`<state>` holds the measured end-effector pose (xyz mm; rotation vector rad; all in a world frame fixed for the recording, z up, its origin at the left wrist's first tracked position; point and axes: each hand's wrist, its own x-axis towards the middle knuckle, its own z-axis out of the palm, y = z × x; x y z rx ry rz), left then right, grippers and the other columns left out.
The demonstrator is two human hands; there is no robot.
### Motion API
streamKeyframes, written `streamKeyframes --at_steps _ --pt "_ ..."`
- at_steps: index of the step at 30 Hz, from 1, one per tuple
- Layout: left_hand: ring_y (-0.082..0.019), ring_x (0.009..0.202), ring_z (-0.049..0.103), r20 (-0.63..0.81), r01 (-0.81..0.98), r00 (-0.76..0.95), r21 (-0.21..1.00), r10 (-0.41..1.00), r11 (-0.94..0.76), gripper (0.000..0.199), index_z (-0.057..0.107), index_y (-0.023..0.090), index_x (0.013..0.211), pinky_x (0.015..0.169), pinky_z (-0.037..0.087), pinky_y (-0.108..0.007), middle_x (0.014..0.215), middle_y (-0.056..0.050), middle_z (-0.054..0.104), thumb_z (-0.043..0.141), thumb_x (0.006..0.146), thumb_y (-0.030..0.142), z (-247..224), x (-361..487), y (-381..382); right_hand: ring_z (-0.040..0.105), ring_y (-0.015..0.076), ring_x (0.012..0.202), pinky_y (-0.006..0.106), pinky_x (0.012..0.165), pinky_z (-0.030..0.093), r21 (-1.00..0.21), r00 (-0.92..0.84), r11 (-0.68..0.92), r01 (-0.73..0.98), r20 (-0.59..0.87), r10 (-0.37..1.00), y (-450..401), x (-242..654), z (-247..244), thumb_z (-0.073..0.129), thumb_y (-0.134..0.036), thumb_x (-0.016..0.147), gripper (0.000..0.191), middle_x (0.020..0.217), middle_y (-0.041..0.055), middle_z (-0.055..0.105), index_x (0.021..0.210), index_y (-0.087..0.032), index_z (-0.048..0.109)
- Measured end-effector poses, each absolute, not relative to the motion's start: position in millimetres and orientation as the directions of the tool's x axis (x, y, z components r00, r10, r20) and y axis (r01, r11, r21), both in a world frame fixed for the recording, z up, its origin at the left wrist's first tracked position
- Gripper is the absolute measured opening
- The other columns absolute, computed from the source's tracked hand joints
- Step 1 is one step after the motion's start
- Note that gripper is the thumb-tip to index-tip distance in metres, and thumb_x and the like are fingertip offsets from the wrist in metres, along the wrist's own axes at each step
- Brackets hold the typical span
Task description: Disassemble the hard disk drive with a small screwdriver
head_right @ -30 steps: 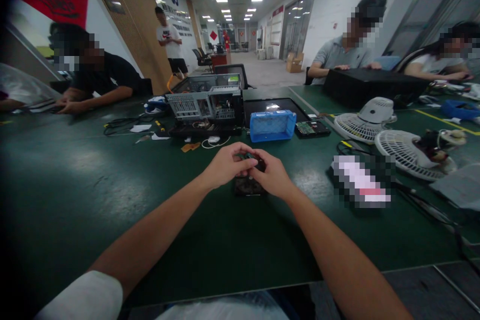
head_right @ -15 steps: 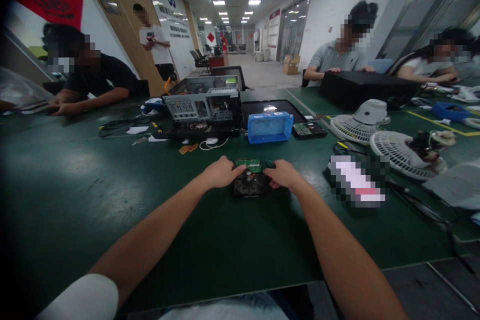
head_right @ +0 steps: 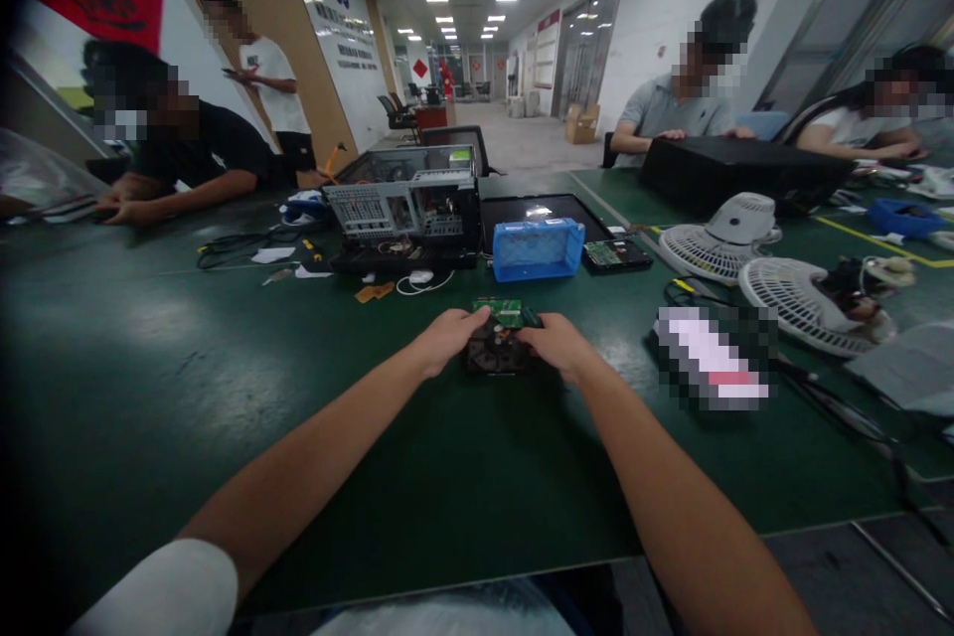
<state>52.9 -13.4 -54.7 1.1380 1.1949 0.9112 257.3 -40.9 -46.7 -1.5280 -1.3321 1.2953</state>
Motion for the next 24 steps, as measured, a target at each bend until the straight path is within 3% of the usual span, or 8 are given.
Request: streamKeyframes --at_steps 4,11,14,19,24 --pt "-0.023 0.077 0.069 -0.301 -0.013 0.18 0.951 0.937 0.308 0.037 0.067 0.012 0.081 0.071 0.05 -0.029 0.077 -0.011 0.072 0.077 0.081 0.047 -49.7 50.9 -10.2 0.07 0.0187 0.084 0.028 0.07 0.058 -0.965 -0.041 -0.249 0.083 -0.253 0.967 -40.8 257.4 -45.0 0.071 -0.016 0.076 0.011 0.095 0.0081 0.075 0.087 -0.017 0.068" --pt "-0.016 0.068 0.067 -0.331 -0.323 0.09 0.883 0.939 0.342 0.014 0.065 0.011 0.086 0.064 0.052 -0.026 0.083 -0.009 0.071 0.064 0.092 0.024 -45.1 48.7 -0.2 0.07 0.0185 0.082 0.027 0.065 0.059 -0.946 0.005 -0.302 -0.118 -0.305 0.952 -40.3 260.0 -38.9 0.076 -0.015 0.073 0.02 0.097 0.0095 0.074 0.091 -0.017 0.067" --pt "-0.018 0.076 0.069 -0.344 -0.425 0.101 0.833 0.933 0.353 0.017 0.066 0.012 0.095 0.071 0.056 -0.029 0.094 -0.011 0.073 0.058 0.096 0.027 -47.6 54.5 0.1 0.071 0.0201 0.084 0.028 0.063 0.059 -0.944 0.046 -0.285 -0.165 -0.296 0.954 -40.1 260.6 -35.1 0.078 -0.015 0.072 0.026 0.099 0.0098 0.074 0.096 -0.018 0.068" --pt "-0.021 0.092 0.071 -0.385 -0.675 0.216 0.605 0.897 0.422 0.025 0.066 0.013 0.106 0.083 0.058 -0.033 0.107 -0.011 0.073 0.057 0.096 0.034 -46.0 66.9 -13.4 0.07 0.0202 0.086 0.027 0.063 0.059 -0.951 0.037 -0.25 -0.185 -0.261 0.965 -40.0 259.5 -34.1 0.078 -0.017 0.073 0.026 0.104 0.0104 0.074 0.098 -0.017 0.069" --pt "-0.029 0.104 0.07 -0.355 -0.706 0.37 0.494 0.859 0.508 0.044 0.064 0.014 0.118 0.087 0.059 -0.043 0.117 -0.015 0.071 0.046 0.098 0.05 -41.0 70.0 -25.0 0.071 0.023 0.086 0.032 0.067 0.061 -0.988 0.031 -0.134 -0.072 -0.136 0.99 -39.0 253.6 -42.2 0.075 -0.024 0.078 0.025 0.097 0.0111 0.075 0.101 -0.017 0.07"
